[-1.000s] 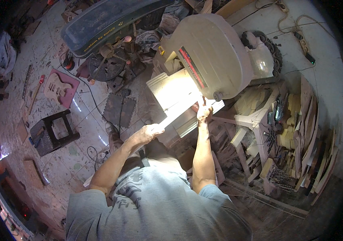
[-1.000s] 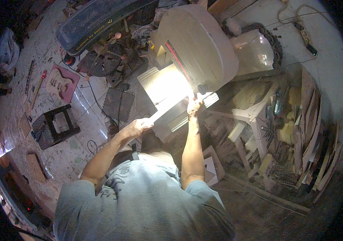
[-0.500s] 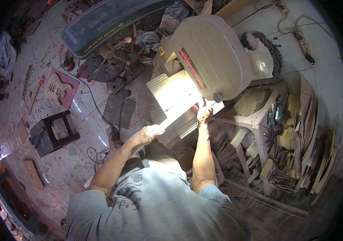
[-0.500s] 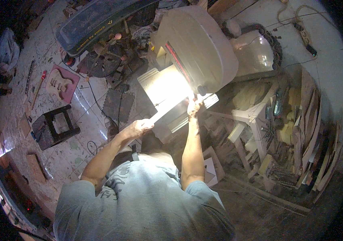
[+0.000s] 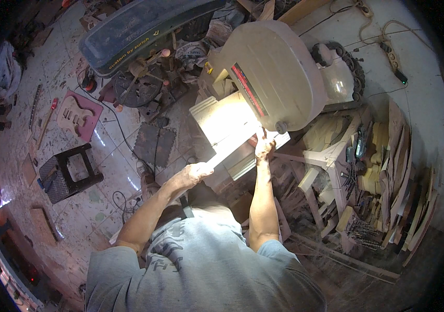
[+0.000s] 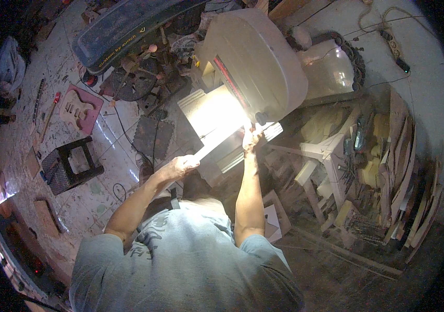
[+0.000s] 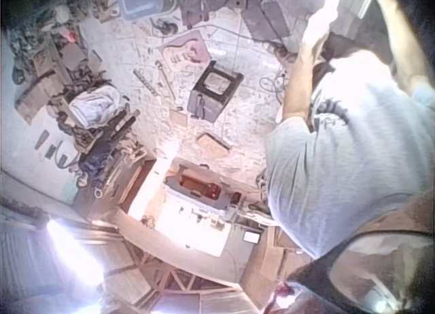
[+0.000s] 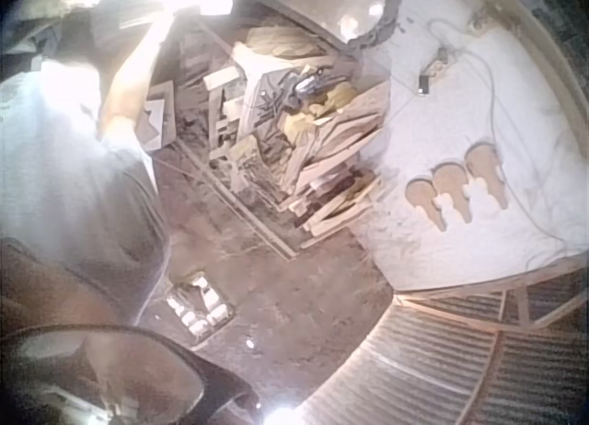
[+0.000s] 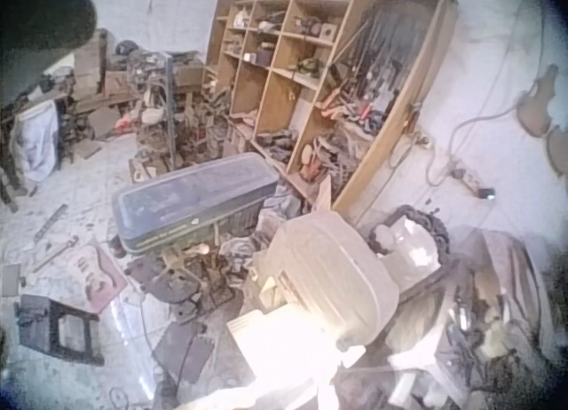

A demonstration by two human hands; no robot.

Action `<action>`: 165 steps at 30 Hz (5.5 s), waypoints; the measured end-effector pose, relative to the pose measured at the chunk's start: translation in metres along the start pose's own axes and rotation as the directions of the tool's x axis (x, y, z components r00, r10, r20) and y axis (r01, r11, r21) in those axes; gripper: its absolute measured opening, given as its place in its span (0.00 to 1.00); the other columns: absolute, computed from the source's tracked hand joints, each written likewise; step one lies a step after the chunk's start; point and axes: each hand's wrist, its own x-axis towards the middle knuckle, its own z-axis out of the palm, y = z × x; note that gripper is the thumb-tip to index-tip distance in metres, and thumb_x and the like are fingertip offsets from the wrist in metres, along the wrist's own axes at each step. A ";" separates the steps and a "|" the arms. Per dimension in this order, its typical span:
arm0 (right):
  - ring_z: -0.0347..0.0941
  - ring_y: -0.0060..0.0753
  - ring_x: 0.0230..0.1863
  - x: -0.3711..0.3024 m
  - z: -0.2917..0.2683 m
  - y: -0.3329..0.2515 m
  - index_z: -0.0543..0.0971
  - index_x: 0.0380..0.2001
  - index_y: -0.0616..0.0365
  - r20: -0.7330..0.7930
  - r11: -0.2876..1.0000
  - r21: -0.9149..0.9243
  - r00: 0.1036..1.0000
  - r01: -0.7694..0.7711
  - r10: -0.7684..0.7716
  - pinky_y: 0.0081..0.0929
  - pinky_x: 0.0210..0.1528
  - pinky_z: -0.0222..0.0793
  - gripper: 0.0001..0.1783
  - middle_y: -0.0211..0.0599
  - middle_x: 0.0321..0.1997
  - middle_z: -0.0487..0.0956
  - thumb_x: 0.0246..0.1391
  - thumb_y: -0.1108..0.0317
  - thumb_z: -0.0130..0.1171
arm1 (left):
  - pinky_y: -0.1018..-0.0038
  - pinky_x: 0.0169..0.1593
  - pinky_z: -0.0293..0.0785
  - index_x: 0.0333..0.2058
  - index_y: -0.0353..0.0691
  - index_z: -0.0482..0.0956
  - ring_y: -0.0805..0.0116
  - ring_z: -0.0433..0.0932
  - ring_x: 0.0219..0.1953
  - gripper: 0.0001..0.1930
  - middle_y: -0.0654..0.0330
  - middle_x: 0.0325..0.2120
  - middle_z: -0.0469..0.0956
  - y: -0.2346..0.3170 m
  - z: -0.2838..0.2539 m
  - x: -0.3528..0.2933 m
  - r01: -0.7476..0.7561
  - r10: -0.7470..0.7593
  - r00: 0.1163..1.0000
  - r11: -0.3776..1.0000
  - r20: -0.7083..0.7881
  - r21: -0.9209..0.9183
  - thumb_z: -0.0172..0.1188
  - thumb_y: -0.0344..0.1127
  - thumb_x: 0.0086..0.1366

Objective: The person marks a piece of wood using a ruler and pencil, and then cuts the wood along the marked lines using a band saw.

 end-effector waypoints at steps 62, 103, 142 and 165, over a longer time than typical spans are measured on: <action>0.70 0.48 0.46 0.012 -0.018 -0.020 0.79 0.48 0.55 0.200 0.972 -0.221 0.979 0.083 -0.038 0.39 0.48 0.68 0.18 0.54 0.44 0.75 0.62 0.57 0.49 | 0.72 0.34 0.69 0.42 0.35 0.75 0.70 0.70 0.28 0.20 0.60 0.27 0.74 -0.020 0.015 0.006 -0.022 -0.001 0.994 0.979 -0.114 -0.203 0.53 0.50 0.67; 0.76 0.41 0.35 0.011 -0.015 0.001 0.78 0.37 0.64 0.033 0.983 -0.158 0.994 -0.099 0.105 0.36 0.39 0.70 0.20 0.46 0.35 0.81 0.54 0.55 0.61 | 0.67 0.45 0.72 0.45 0.37 0.76 0.57 0.74 0.40 0.16 0.52 0.37 0.76 0.005 0.010 0.008 0.038 -0.039 0.999 0.992 -0.003 -0.117 0.50 0.44 0.69; 0.76 0.48 0.38 0.017 -0.020 -0.005 0.82 0.35 0.59 0.045 0.971 -0.214 0.992 -0.105 0.117 0.41 0.45 0.71 0.10 0.46 0.33 0.80 0.51 0.66 0.61 | 0.66 0.45 0.72 0.49 0.36 0.72 0.57 0.77 0.39 0.21 0.48 0.42 0.77 -0.002 0.017 0.012 0.017 -0.018 1.000 0.992 -0.011 -0.122 0.51 0.49 0.68; 0.78 0.48 0.36 0.017 -0.013 0.012 0.79 0.30 0.68 0.035 0.959 -0.264 0.993 -0.100 0.113 0.40 0.41 0.73 0.10 0.51 0.32 0.80 0.49 0.69 0.61 | 0.66 0.51 0.74 0.46 0.39 0.77 0.53 0.76 0.46 0.15 0.50 0.43 0.77 0.009 0.011 0.011 0.005 -0.005 1.000 1.000 -0.015 -0.029 0.47 0.39 0.70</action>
